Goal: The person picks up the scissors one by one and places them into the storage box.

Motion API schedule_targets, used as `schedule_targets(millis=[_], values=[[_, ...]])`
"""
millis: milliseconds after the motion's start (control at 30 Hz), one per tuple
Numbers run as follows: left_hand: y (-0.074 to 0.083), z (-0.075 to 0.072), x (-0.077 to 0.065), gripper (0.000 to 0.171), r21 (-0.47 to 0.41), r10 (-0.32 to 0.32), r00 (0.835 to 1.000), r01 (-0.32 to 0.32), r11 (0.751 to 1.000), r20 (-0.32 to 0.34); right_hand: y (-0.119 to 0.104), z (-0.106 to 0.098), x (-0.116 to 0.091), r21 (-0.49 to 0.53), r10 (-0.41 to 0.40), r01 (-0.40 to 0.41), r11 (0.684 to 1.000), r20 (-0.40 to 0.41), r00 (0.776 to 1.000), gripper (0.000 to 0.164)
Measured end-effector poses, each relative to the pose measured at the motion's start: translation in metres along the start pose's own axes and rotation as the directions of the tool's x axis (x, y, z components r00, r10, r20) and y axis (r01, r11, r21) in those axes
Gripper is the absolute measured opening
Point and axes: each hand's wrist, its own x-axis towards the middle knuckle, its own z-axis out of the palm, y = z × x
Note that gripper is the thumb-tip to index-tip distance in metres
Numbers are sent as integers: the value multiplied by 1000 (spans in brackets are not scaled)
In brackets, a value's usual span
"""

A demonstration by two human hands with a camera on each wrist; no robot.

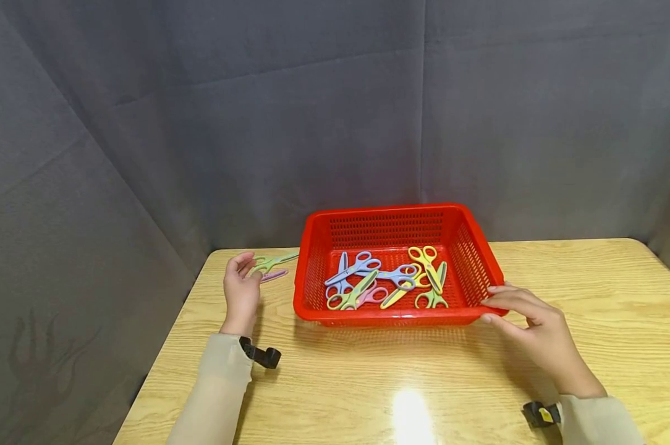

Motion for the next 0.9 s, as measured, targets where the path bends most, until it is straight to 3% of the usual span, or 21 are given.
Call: schedule_targets(millis=[133, 267, 400, 500, 567, 800, 900], values=[[-1, -16, 13, 48, 155, 4, 992, -23, 988, 124, 1, 0, 0, -6, -12, 12, 1000, -9, 1000, 43], [-4, -29, 24, 54, 314, -39, 966, -45, 948, 257, 2, 1, 0, -8, -49, 49, 999, -26, 998, 46], [-5, -39, 29, 56, 421, -91, 949, -47, 906, 301, 3, 3, 1, 8, -103, 103, 995, -44, 994, 50], [-8, -41, 32, 57, 492, -106, 943, -67, 868, 316, 3, 3, 2, 3, -96, 96, 995, -45, 994, 50], [-11, -42, 34, 57, 560, -106, 941, -98, 823, 322, 2, 2, 1, -2, -86, 86, 996, -42, 995, 49], [-23, -46, 43, 63, 761, -87, 934, -225, 609, 346, 0, 2, 1, 5, -76, 77, 997, -26, 997, 47], [-24, -48, 44, 68, 791, -90, 927, -258, 555, 365, 1, 2, 1, 3, -96, 96, 995, -35, 995, 48]])
